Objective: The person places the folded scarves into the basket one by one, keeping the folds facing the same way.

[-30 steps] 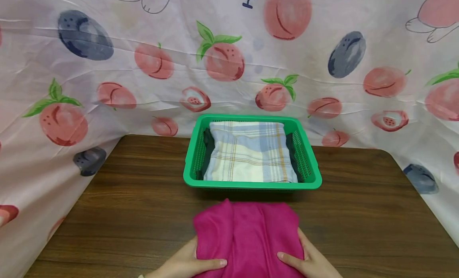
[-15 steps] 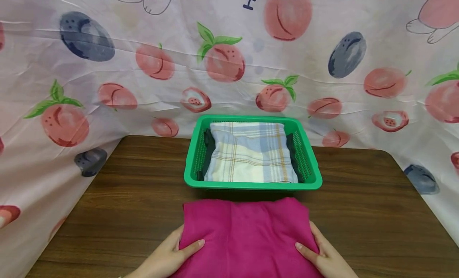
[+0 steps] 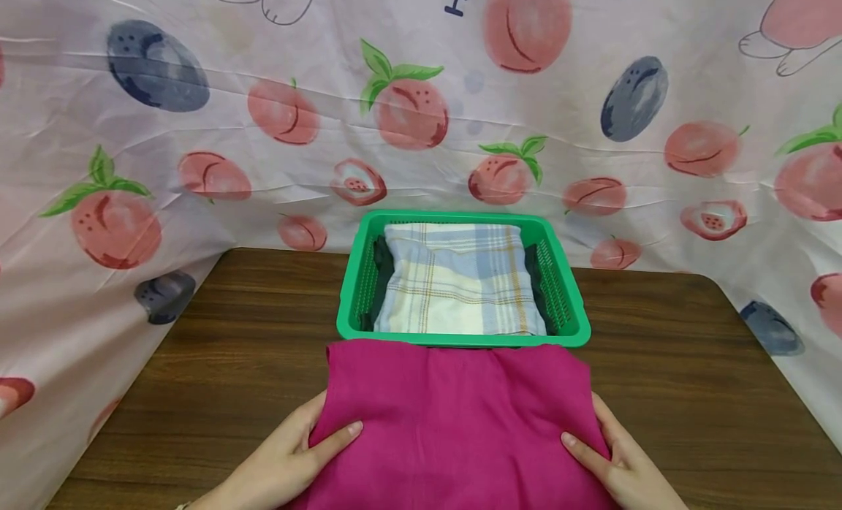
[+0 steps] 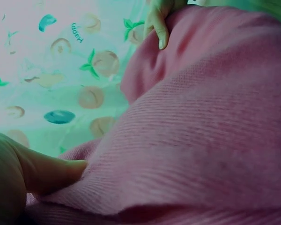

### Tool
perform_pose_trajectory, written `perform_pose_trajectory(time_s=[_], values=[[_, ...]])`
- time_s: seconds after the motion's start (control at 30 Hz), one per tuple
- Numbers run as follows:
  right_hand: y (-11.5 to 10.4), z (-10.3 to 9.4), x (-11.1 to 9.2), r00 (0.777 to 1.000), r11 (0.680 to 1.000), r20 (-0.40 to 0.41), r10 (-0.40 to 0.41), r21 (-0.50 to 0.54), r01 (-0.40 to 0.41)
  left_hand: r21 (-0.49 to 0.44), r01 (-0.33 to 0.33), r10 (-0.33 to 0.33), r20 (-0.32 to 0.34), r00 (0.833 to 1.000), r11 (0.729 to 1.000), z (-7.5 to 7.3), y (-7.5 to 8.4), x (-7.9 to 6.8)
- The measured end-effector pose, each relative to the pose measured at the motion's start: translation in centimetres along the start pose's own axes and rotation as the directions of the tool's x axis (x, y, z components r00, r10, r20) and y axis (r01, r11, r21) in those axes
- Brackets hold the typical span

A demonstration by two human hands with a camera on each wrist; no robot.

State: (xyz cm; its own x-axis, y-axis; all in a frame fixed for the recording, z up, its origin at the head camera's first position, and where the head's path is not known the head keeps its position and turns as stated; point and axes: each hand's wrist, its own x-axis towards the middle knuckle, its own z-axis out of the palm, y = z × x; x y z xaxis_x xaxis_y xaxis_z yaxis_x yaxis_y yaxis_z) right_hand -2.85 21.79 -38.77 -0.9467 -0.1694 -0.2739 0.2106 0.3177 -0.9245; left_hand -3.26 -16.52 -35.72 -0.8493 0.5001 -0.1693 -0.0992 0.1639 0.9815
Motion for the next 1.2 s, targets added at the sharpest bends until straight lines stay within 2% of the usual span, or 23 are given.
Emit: perform_pose_trajectory(time_s=[0.23,0.33,0.47,0.57,0.67,0.9,1.2], values=[[-0.9,-0.9,-0.4,0.995,0.990,-0.023,-0.093,-0.110,0.090,0.055,-0.029,0.029,-0.003,1.000,0.998,-0.2,1.7,-0.6],[-1.1,-1.2,-0.5,0.992,0.984,-0.021,-0.124,-0.135,0.120,0.051,-0.013,0.013,-0.007,1.000,0.999,-0.3,2.4,-0.9],[-1.6,-1.5,-0.7,0.982,0.973,-0.030,-0.186,-0.143,0.180,0.065,-0.026,0.028,-0.031,0.999,0.998,-0.6,3.3,-0.8],[-2.4,-1.7,-0.7,0.966,0.956,-0.036,-0.254,-0.159,0.246,0.159,-0.073,0.085,-0.070,0.994,0.985,-0.9,4.2,-0.5],[-3.3,-1.8,-0.7,0.957,0.947,-0.041,-0.288,-0.161,0.278,0.246,-0.099,0.128,-0.103,0.986,0.964,-1.1,5.0,0.0],[-4.5,-1.9,-0.2,0.958,0.951,-0.029,-0.286,-0.132,0.280,0.258,-0.092,0.124,-0.113,0.986,0.962,-1.6,6.0,1.0],[-5.9,-2.9,1.4,0.935,0.935,-0.068,-0.347,-0.101,0.340,0.276,-0.111,0.156,-0.146,0.977,0.955,-2.2,7.1,2.5]])
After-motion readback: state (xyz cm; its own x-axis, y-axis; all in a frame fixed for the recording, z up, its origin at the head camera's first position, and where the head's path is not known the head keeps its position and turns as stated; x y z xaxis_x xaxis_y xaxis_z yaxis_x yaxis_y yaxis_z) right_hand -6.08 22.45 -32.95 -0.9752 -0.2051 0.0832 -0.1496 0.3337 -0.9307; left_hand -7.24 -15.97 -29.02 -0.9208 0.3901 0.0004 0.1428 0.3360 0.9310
